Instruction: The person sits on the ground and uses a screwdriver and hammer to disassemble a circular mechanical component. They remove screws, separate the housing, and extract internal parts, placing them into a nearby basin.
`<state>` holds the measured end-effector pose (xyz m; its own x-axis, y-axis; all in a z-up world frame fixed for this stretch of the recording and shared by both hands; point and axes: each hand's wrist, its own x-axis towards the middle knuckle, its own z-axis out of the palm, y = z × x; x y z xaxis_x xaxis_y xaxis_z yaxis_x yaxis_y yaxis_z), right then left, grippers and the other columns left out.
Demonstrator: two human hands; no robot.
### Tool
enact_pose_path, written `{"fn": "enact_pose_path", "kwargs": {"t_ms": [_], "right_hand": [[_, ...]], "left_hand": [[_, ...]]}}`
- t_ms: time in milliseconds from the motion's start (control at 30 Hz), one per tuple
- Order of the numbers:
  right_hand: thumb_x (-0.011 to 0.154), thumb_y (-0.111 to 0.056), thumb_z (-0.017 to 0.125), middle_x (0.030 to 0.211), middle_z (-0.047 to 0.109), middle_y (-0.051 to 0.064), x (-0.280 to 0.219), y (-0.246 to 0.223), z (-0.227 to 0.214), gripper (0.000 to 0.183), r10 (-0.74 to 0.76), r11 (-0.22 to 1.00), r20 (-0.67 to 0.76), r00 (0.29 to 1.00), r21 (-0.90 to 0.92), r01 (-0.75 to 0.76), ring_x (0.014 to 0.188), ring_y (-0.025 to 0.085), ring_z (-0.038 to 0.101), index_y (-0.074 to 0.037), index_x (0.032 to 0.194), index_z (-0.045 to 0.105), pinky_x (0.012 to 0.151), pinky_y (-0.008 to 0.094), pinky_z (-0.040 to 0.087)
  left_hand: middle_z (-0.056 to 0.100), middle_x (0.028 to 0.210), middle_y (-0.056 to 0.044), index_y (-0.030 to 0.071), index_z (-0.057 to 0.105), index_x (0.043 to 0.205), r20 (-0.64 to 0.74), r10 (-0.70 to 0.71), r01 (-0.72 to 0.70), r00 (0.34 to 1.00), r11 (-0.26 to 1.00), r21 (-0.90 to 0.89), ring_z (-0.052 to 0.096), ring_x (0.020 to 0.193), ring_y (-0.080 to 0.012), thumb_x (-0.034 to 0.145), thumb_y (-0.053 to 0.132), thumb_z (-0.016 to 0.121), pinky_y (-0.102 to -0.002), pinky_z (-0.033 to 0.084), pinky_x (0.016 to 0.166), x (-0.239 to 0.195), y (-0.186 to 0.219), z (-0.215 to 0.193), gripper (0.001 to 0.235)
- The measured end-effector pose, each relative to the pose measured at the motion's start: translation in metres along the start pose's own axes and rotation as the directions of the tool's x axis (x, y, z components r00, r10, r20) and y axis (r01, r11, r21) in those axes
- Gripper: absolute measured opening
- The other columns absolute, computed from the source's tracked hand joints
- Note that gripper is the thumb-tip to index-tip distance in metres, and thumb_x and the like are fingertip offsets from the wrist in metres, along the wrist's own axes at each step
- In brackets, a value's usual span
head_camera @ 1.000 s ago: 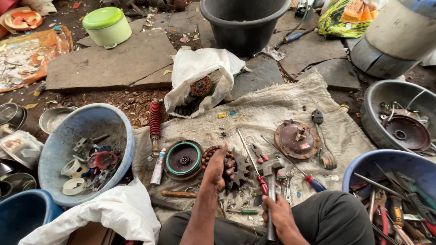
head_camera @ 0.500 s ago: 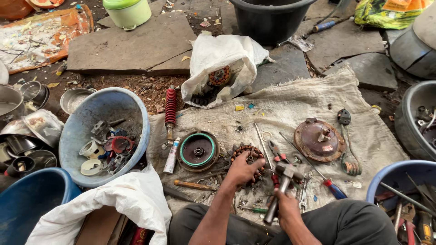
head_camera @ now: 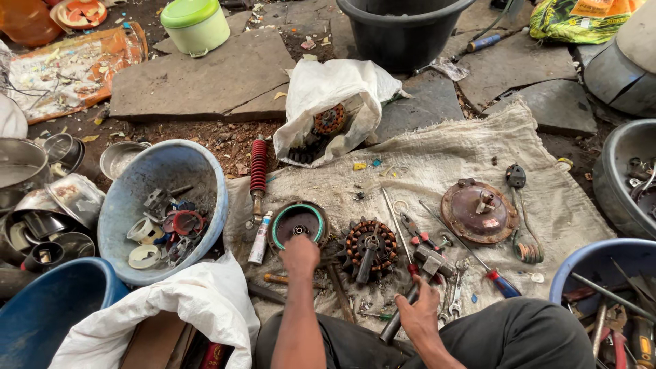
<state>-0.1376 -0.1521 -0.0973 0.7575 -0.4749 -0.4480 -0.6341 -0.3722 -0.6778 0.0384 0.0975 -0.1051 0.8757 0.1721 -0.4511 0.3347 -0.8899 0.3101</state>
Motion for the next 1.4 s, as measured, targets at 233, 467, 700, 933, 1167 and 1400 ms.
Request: {"fn": "enact_pose_path", "kwargs": {"t_ms": [233, 467, 700, 933, 1167, 1400], "right_hand": [[0.084, -0.026, 0.073, 0.130, 0.040, 0.016, 0.005, 0.006, 0.002, 0.066, -0.080, 0.997, 0.006, 0.997, 0.002, 0.080, 0.116, 0.029, 0.052, -0.007, 0.144, 0.051, 0.104, 0.041, 0.048], [0.084, -0.028, 0.072, 0.130, 0.044, 0.014, 0.010, 0.007, 0.006, 0.060, -0.096, 0.995, 0.050, 0.994, -0.005, 0.097, 0.115, 0.027, 0.055, -0.009, 0.138, 0.056, 0.103, 0.040, 0.050], [0.088, -0.031, 0.070, 0.132, 0.047, 0.013, 0.004, 0.000, 0.005, 0.056, -0.041, 0.999, 0.108, 0.993, -0.024, 0.043, 0.114, 0.028, 0.058, -0.010, 0.139, 0.057, 0.099, 0.041, 0.055], [0.087, -0.033, 0.069, 0.122, 0.065, 0.016, -0.018, -0.027, -0.007, 0.061, -0.249, 0.934, 0.092, 0.964, 0.288, 0.214, 0.111, 0.026, 0.068, -0.005, 0.139, 0.054, 0.095, 0.042, 0.060], [0.091, -0.034, 0.072, 0.120, 0.064, 0.018, -0.022, -0.123, -0.007, 0.078, -0.053, 0.960, 0.194, 0.980, 0.280, -0.003, 0.103, 0.025, 0.067, -0.009, 0.153, 0.033, 0.090, 0.041, 0.057], [0.093, -0.014, 0.065, 0.091, 0.067, 0.018, 0.028, -0.155, 0.014, 0.041, 0.035, 0.841, 0.351, 0.936, 0.495, -0.217, 0.068, 0.021, 0.063, 0.002, 0.131, 0.064, 0.059, 0.034, 0.057]], "left_hand": [[0.076, 0.106, -0.010, 0.014, 0.075, 0.111, -0.053, 0.018, -0.014, 0.998, 0.997, 0.077, 0.071, 0.107, -0.0261, 0.097, 0.021, 0.066, -0.064, 0.017, 0.127, 0.014, 0.005, 0.028, 0.018], [0.077, 0.107, -0.017, 0.007, 0.075, 0.118, -0.214, -0.029, -0.060, 0.976, 0.915, -0.398, 0.073, 0.097, -0.0296, 0.098, 0.023, 0.067, -0.052, 0.046, 0.108, 0.035, -0.007, 0.029, 0.027], [0.077, 0.109, -0.016, 0.001, 0.072, 0.124, -0.027, -0.123, 0.042, 0.992, 0.528, -0.848, 0.074, 0.089, -0.0234, 0.098, 0.016, 0.062, -0.040, 0.059, 0.083, 0.019, -0.031, 0.025, 0.031], [0.077, 0.108, -0.019, 0.003, 0.071, 0.121, 0.076, -0.139, 0.126, 0.987, 0.396, -0.910, 0.074, 0.092, -0.0286, 0.095, 0.016, 0.064, -0.042, 0.060, 0.084, 0.006, -0.005, 0.041, 0.031], [0.076, 0.106, -0.023, 0.000, 0.073, 0.114, -0.131, -0.056, -0.042, 0.990, 0.760, -0.649, 0.073, 0.101, -0.0358, 0.087, 0.026, 0.074, -0.044, 0.055, 0.092, -0.001, 0.019, 0.060, 0.038], [0.075, 0.112, -0.025, 0.001, 0.075, 0.111, -0.034, 0.058, -0.067, 0.998, 0.848, -0.526, 0.071, 0.109, -0.0404, 0.088, 0.037, 0.069, -0.048, 0.054, 0.095, 0.006, -0.001, 0.052, 0.043]]}}
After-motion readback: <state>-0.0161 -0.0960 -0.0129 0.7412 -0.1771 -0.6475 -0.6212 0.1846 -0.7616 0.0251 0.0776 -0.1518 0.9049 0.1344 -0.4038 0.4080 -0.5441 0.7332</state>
